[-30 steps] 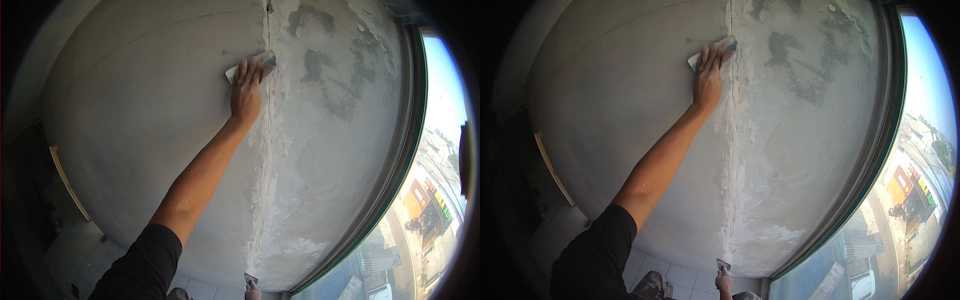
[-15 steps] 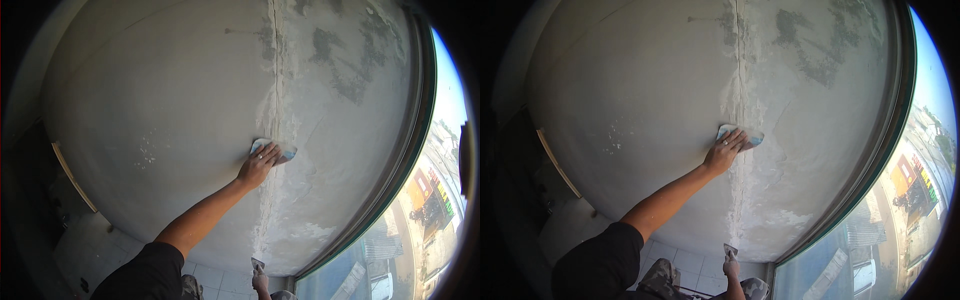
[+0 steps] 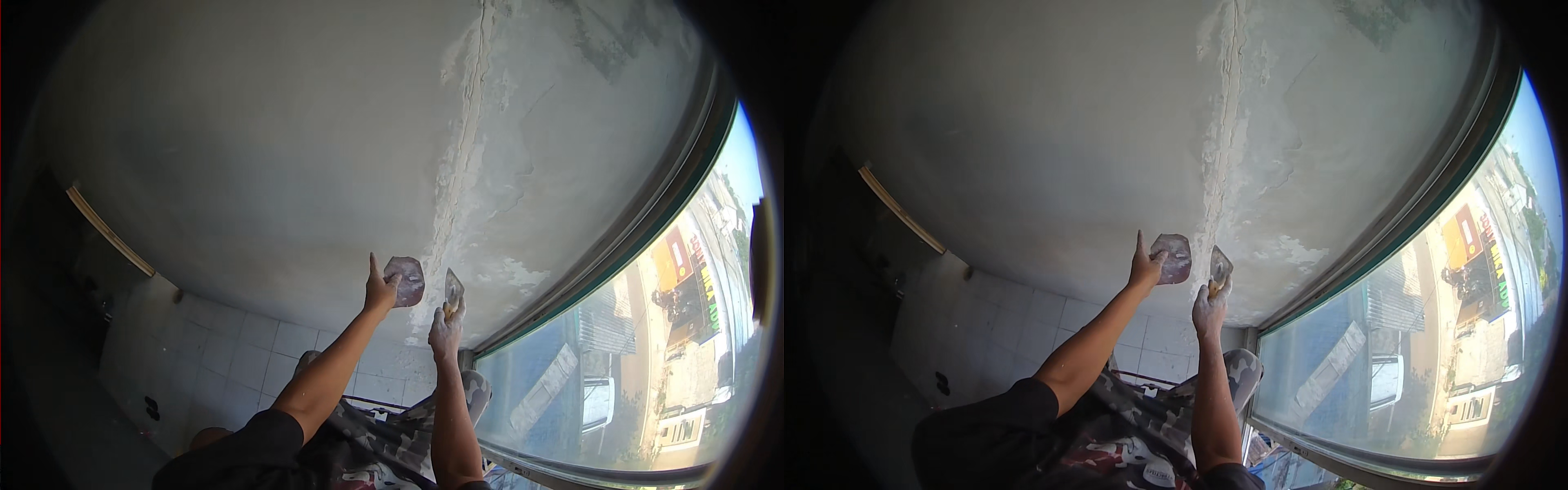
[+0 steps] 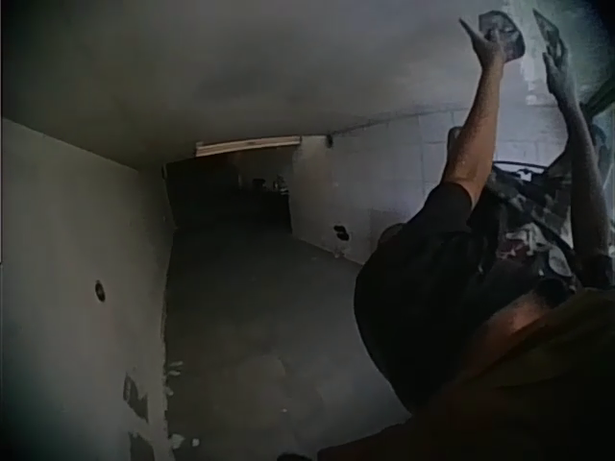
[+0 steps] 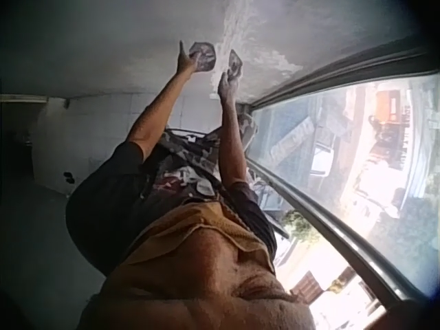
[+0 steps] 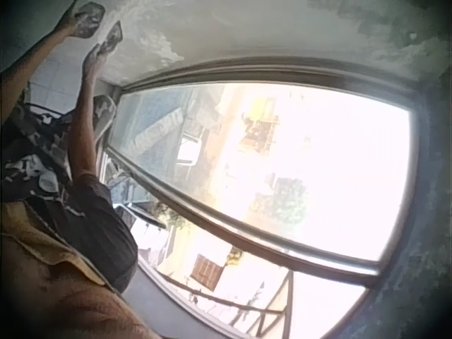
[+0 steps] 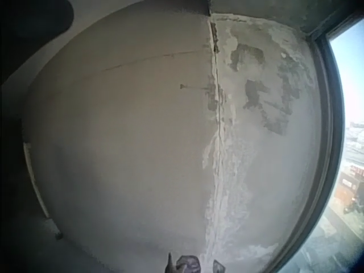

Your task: The recorder is sanding a wall around a window and then using a scraper tool on the wall.

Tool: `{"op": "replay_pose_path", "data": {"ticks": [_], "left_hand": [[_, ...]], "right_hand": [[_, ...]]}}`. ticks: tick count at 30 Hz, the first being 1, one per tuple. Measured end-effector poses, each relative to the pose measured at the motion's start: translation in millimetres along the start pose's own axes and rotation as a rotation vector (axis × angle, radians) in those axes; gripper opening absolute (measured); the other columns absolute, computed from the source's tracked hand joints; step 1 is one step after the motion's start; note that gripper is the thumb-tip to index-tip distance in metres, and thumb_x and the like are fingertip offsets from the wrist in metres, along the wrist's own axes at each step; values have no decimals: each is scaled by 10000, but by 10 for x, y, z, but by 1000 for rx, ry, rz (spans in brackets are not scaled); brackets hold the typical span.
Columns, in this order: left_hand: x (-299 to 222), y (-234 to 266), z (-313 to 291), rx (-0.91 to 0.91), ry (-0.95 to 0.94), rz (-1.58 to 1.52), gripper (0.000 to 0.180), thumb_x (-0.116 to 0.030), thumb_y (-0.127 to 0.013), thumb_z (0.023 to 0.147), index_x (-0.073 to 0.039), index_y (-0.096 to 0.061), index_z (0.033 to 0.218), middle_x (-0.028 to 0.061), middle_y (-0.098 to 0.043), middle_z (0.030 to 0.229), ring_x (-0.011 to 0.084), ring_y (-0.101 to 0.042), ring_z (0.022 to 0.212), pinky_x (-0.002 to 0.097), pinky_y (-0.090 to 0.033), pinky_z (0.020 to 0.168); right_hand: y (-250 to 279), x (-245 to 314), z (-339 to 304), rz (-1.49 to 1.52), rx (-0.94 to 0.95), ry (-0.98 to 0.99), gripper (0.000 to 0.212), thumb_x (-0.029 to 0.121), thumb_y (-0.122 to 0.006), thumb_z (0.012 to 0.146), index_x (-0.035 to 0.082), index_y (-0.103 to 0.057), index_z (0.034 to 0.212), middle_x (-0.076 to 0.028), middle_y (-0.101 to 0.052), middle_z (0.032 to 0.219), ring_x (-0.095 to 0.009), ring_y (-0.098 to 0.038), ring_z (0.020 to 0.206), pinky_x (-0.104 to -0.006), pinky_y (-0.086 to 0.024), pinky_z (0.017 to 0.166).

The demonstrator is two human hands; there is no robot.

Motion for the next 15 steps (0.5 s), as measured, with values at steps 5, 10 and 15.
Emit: {"op": "replay_pose_path", "data": {"ticks": [5, 10, 15], "left_hand": [[132, 22, -55, 154, -152, -55, 428, -176, -623, 985, -40, -536, 1381, 117, -682, 1159, 211, -650, 1008, 329, -513, 904], [278, -469, -545, 536, 359, -538, 422, -444, -539, 1022, -52, -681, 1086, 48, -693, 1002, 139, -640, 914, 283, -501, 809], [570, -110, -303, 389, 338, -468, 400, -383, -543, 1030, -4, -668, 1049, 72, -682, 970, 157, -642, 908, 323, -521, 812]], "right_hand": [[-234, 642, -177, -59, 36, 312, 507, 221, -552, 970, -13, -399, 1392, -330, -617, 1174, -495, -604, 1101, -502, -469, 934], [-433, 635, -207, -332, 90, 424, 364, 230, -581, 930, 11, -529, 1215, -277, -650, 1084, -463, -635, 992, -528, -505, 842], [-690, 687, -419, -307, 490, 388, 554, 283, -614, 928, -3, -500, 1389, -288, -631, 1183, -428, -628, 1079, -457, -507, 930]]}}
Point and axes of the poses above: each hand's wrist, its own z-axis towards the middle knuckle, its own y-axis out of the back of the hand, x = y × z, the point moved 9 cm from there along z, towards the middle knuckle
